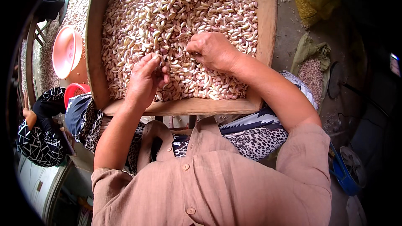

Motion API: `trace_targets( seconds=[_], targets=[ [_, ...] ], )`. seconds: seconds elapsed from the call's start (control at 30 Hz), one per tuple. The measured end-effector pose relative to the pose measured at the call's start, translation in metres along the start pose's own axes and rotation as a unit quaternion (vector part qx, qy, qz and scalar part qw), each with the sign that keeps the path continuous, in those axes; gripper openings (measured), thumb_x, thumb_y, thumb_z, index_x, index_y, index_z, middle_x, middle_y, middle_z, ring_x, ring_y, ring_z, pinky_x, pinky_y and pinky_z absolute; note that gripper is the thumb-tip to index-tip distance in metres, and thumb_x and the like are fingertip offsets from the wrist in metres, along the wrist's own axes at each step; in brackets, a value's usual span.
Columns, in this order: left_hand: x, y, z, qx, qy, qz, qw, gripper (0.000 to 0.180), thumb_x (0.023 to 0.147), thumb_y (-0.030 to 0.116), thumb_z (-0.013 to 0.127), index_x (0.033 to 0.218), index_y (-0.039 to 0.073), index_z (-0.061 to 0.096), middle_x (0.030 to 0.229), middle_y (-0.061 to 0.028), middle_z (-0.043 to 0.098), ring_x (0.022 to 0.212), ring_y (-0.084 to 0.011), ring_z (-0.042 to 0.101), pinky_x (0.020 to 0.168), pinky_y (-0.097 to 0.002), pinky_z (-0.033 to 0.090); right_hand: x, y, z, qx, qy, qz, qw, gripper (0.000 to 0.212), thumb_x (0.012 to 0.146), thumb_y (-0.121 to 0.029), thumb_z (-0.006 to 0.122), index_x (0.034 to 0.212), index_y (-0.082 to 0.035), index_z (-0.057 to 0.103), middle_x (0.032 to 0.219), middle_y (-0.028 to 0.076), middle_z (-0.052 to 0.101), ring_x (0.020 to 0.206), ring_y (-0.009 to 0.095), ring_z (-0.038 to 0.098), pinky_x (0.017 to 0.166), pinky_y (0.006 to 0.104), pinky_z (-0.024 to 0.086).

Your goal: The person sorts garlic cloves from a wooden tray by hand, picking through the cloves and moving them within the tray.

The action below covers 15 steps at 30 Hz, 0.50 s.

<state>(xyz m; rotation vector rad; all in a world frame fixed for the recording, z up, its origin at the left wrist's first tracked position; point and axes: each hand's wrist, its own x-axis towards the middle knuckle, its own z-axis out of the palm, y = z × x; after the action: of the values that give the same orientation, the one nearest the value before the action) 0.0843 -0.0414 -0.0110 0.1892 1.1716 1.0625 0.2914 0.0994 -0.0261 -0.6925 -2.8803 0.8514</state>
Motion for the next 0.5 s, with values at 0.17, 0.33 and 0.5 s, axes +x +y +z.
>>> trace_targets(
  seconds=[0.17, 0.33, 0.5],
  targets=[
    [-0.001, 0.002, 0.004, -0.001, -0.007, -0.017, 1.0, 0.012, 0.107, 0.02, 0.051, 0.101, 0.012, 0.058, 0.081, -0.002, 0.065, 0.062, -0.0114, 0.064, 0.054, -0.0213, 0.052, 0.005, -0.002, 0.012, -0.051, -0.021, -0.01, 0.998, 0.01, 0.081, -0.016, 0.073, 0.087, -0.012, 0.067, 0.088, 0.008, 0.066, 0.087, 0.028, 0.069, 0.074, 0.0422, 0.058],
    [-0.002, 0.0, 0.002, 0.009, -0.023, -0.031, 0.999, 0.012, 0.107, 0.019, 0.051, 0.1, 0.012, 0.058, 0.081, -0.0028, 0.065, 0.062, -0.0119, 0.063, 0.053, -0.0212, 0.051, 0.003, 0.001, 0.001, -0.011, -0.029, 0.059, 0.998, 0.007, 0.081, -0.014, 0.07, 0.086, -0.01, 0.068, 0.088, 0.008, 0.067, 0.084, 0.027, 0.07, 0.074, 0.0413, 0.059],
    [-0.004, -0.004, 0.007, 0.01, -0.024, -0.041, 0.999, 0.013, 0.106, 0.02, 0.052, 0.098, 0.01, 0.057, 0.082, -0.0039, 0.065, 0.061, -0.0129, 0.063, 0.053, -0.0228, 0.05, 0.006, 0.006, -0.028, 0.045, -0.023, 0.111, 0.992, 0.007, 0.083, -0.013, 0.068, 0.088, -0.009, 0.073, 0.094, 0.008, 0.074, 0.087, 0.023, 0.072, 0.078, 0.0395, 0.06]
  ],
)
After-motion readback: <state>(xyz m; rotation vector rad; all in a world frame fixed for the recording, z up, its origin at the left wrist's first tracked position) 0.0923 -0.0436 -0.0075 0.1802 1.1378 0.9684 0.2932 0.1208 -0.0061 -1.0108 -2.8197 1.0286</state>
